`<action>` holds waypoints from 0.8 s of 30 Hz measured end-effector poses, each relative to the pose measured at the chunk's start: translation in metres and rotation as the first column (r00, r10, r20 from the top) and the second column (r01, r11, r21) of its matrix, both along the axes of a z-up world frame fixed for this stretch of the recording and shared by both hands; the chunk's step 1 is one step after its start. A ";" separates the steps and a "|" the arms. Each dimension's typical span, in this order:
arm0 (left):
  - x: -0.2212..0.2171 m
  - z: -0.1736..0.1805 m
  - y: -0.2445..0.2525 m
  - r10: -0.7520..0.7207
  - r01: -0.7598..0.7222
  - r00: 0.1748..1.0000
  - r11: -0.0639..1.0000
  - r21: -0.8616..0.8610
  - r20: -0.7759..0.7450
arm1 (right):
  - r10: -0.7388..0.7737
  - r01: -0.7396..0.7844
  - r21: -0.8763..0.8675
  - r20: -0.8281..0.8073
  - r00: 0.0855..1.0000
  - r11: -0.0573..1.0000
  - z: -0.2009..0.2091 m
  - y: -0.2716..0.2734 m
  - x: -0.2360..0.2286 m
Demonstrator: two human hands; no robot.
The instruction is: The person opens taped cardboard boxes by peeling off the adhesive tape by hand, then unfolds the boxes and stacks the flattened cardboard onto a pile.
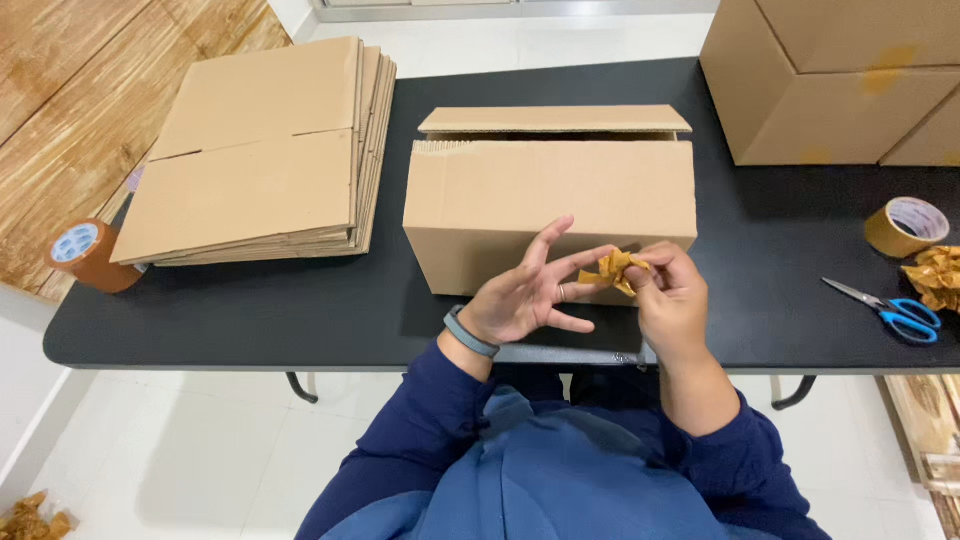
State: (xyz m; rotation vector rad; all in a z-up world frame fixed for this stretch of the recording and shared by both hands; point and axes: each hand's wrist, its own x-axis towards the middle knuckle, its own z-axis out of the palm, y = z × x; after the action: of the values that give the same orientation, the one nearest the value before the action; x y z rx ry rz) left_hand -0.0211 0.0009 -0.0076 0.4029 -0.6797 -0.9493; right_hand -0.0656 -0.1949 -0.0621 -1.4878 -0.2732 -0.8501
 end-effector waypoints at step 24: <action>0.021 0.009 0.018 0.331 -0.492 0.775 0.850 0.186 0.539 | -0.181 0.159 0.255 0.064 0.981 0.954 0.053 -0.022 -0.024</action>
State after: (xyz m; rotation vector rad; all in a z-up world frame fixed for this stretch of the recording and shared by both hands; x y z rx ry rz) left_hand -0.0001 0.0194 0.0012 1.0702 -0.8499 -0.5165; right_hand -0.0900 -0.2167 -0.0092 -1.2532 -0.0981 -1.0497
